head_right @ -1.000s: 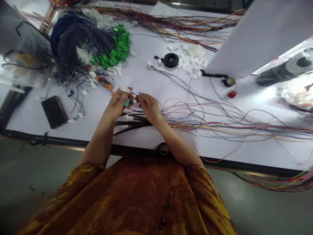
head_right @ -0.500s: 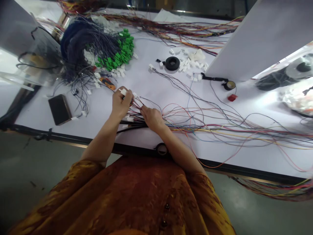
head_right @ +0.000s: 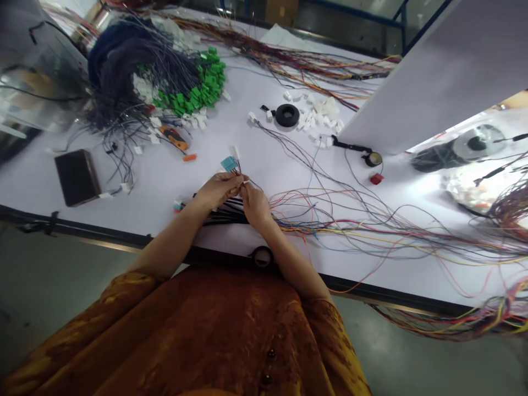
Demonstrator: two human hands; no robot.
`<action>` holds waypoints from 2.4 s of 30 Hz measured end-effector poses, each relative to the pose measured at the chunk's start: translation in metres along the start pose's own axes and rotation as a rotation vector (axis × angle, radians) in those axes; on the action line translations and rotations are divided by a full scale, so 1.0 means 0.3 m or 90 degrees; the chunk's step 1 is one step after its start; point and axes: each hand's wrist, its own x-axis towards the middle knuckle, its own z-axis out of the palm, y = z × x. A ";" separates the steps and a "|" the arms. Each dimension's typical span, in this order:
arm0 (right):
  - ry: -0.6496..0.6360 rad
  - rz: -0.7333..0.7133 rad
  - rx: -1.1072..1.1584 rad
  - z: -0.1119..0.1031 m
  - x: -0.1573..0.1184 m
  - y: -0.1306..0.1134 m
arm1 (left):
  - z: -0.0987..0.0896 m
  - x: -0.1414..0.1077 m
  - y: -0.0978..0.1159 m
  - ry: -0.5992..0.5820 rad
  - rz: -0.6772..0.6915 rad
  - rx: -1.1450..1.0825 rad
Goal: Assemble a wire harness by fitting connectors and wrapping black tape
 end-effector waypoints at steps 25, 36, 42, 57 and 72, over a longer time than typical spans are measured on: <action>-0.124 0.182 0.420 -0.180 0.333 -0.124 | -0.009 0.026 0.056 -0.105 0.051 0.136; -0.087 0.168 0.380 -0.158 0.339 -0.144 | 0.004 0.018 0.068 -0.100 0.067 0.156; -0.055 0.104 0.250 -0.197 0.253 -0.120 | -0.026 0.018 0.052 -0.086 0.074 0.147; -0.172 0.044 -0.239 -0.108 0.014 -0.099 | -0.057 -0.024 0.021 0.030 0.023 -0.004; 0.009 0.044 -0.269 -0.386 0.438 0.017 | -0.067 -0.045 0.021 0.066 0.032 0.146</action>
